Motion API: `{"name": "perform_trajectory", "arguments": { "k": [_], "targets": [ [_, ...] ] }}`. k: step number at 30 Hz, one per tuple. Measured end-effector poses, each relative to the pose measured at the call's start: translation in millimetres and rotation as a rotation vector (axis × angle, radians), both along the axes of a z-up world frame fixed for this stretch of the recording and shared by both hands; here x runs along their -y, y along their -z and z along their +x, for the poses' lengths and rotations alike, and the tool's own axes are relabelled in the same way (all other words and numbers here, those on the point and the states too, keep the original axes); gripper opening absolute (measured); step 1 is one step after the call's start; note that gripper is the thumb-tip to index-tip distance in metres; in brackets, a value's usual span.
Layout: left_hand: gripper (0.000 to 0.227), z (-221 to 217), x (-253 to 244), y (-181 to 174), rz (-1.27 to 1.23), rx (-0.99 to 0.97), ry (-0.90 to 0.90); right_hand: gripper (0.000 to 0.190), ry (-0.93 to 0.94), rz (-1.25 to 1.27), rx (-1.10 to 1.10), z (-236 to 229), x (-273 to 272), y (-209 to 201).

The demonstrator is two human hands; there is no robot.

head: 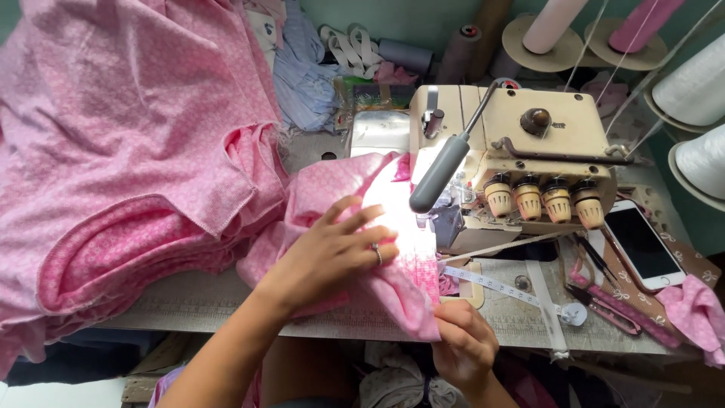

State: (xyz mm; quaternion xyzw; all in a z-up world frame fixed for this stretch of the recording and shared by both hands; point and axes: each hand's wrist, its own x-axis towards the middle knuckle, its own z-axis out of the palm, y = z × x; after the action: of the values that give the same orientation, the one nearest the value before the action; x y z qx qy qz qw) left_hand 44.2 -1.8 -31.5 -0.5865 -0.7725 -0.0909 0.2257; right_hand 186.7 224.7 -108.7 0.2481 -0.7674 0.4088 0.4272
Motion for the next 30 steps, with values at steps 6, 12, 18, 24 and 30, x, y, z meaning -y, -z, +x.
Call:
{"name": "perform_trajectory", "arguments": {
  "k": [6, 12, 18, 24, 30],
  "targets": [
    [0.049, 74.6, -3.9, -43.5, -0.106, 0.505, 0.048, 0.009, -0.030, 0.004, 0.006, -5.6, -2.9, -2.2],
    [0.014, 127.2, -15.0, -5.2, 0.129, 0.215, 0.157, 0.015, -0.117, 0.208, -0.015, -3.6, -8.7, -34.8],
    [0.028, 121.1, -23.8, 0.9, 0.331, 0.279, 0.232, 0.015, -0.315, 0.416, -0.110, 27.2, -24.4, -41.3],
    [0.010, 51.1, -36.5, 38.5, 0.520, -0.188, 0.121, 0.020, -0.249, 0.345, -0.110, 41.7, -11.8, -40.5],
    [0.005, 48.3, -17.0, 25.4, 0.540, -0.306, -0.007, 0.009, -0.128, 0.317, -0.022, 57.7, -10.0, -37.2]
  ]
}}
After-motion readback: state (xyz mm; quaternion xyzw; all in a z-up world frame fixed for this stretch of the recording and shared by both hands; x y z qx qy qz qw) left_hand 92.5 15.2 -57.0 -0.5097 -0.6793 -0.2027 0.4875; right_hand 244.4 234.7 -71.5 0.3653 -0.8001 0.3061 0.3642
